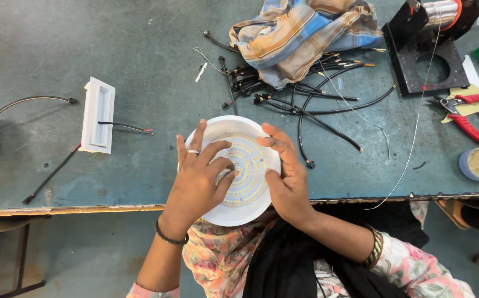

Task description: The person solders wires to the center of a circular LED panel using a soldering iron and solder wire. They apply flux paste, attach wires, and wipe the surface with a cloth. The person handles multiple LED panels and wires on a workbench.

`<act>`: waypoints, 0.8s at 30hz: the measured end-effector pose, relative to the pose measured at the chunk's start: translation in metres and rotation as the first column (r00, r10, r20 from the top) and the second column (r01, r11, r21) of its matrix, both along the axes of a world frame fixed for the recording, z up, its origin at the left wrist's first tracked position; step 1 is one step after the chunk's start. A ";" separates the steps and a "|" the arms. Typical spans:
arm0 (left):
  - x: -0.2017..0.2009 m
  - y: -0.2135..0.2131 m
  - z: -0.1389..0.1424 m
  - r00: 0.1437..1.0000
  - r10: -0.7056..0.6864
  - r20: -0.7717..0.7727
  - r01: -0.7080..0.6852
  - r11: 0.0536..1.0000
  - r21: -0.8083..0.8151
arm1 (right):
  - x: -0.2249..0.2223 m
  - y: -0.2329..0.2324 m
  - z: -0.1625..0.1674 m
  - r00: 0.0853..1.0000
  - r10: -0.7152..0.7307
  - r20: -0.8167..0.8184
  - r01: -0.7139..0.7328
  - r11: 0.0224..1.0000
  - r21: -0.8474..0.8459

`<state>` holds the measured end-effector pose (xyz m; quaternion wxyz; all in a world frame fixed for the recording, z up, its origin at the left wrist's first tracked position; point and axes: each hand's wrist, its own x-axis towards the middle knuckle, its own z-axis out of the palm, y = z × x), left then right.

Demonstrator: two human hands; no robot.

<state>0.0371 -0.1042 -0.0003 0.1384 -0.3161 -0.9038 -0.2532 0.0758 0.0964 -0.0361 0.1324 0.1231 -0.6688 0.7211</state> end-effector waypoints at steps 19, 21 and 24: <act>0.033 -0.029 -0.049 0.960 0.265 -0.089 -0.193 0.859 0.475 | -0.069 -0.023 -0.026 0.476 0.577 0.663 -0.318 0.816 -0.482; 0.036 -0.029 -0.055 0.953 0.295 -0.072 -0.217 0.828 0.517 | -0.051 -0.026 -0.028 0.499 0.565 0.657 -0.255 0.820 -0.512; 0.041 -0.023 -0.068 0.933 0.345 -0.098 -0.228 0.782 0.580 | -0.028 -0.027 -0.039 0.592 0.511 0.623 -0.215 0.845 -0.489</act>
